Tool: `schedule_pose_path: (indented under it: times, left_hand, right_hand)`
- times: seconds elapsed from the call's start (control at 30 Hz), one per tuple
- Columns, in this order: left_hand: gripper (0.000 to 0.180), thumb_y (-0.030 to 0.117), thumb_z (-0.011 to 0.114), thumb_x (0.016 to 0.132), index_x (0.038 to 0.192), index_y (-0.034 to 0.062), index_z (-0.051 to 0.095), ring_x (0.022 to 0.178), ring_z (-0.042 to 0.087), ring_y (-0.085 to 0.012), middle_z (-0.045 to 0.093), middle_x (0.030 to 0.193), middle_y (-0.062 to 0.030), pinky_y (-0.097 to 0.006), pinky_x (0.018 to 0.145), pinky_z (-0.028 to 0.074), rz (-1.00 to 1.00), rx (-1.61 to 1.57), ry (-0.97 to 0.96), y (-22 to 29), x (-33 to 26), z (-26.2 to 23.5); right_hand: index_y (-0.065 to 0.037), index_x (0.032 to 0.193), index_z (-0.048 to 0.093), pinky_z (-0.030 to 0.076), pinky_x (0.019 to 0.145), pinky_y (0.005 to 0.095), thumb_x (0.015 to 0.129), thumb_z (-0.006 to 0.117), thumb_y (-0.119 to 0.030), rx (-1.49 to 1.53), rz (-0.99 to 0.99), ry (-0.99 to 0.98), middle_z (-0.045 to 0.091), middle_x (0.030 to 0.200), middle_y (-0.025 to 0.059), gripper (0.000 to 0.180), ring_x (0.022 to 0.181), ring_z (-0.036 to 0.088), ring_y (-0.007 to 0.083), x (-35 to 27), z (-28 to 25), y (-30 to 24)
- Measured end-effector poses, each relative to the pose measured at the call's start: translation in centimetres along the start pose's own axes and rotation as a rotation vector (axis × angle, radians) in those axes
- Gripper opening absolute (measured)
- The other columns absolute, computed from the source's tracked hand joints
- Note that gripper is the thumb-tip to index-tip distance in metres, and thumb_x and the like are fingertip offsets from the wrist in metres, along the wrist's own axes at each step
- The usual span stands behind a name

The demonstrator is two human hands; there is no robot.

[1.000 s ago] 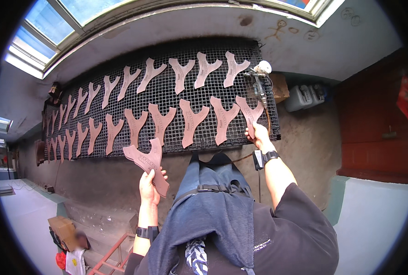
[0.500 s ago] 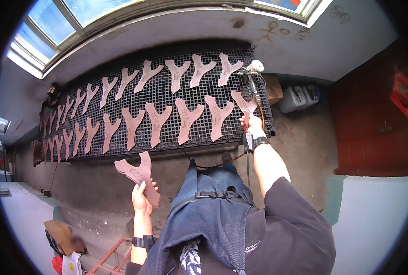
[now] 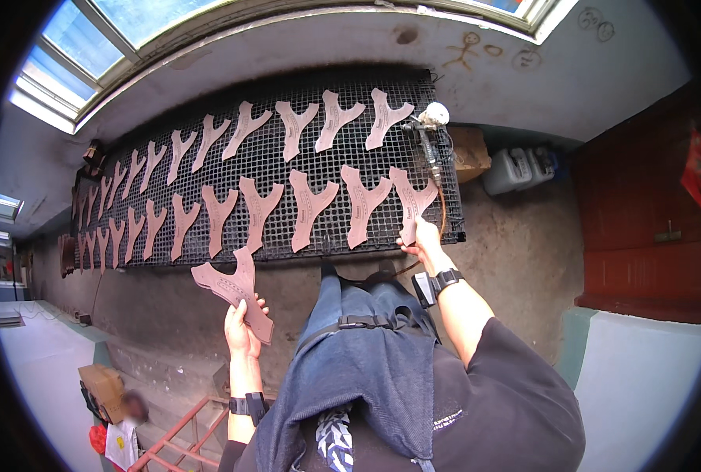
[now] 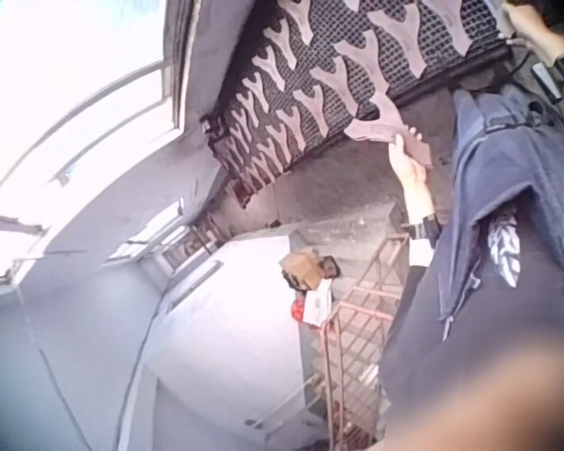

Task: Spraying a liquid finish or adhesive onto cut shoe upper components arranged on a mesh rack.

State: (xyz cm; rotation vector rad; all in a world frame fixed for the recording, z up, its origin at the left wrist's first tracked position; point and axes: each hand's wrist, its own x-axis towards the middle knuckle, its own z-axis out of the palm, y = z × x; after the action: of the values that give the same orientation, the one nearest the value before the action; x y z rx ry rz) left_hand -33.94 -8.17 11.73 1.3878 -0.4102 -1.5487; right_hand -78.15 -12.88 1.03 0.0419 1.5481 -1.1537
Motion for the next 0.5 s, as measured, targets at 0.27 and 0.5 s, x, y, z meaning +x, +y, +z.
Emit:
schedule_pose_path:
  times: [0.27, 0.5]
  left_hand:
    - [0.031, 0.016, 0.055, 0.099, 0.124, -0.0024, 0.055, 0.097, 0.066, -0.0244, 0.065, 0.113, -0.014, -0.039, 0.083, 0.057, -0.014, -0.013, 0.055, -1.5, -0.8, 0.5]
    - [0.03, 0.016, 0.053, 0.1, 0.126, -0.0003, 0.053, 0.1, 0.065, -0.0243, 0.065, 0.114, -0.0132, -0.038, 0.084, 0.056, -0.019, 0.025, 0.079, -1.8, -1.8, 2.2]
  right_hand:
    - [-0.009, 0.129, 0.058, 0.044, 0.104, 0.0472, 0.085, 0.067, -0.035, -1.418, -0.873, 0.165, 0.05, 0.145, 0.0152, 0.052, 0.135, 0.046, 0.0316, -3.6, -1.5, -3.7]
    - [-0.008, 0.15, 0.039, 0.012, 0.122, 0.0546, 0.093, 0.054, -0.052, -1.932, -1.138, 0.073, 0.036, 0.157, 0.0122, 0.074, 0.149, 0.024, 0.032, 1.0, -2.4, -5.6]
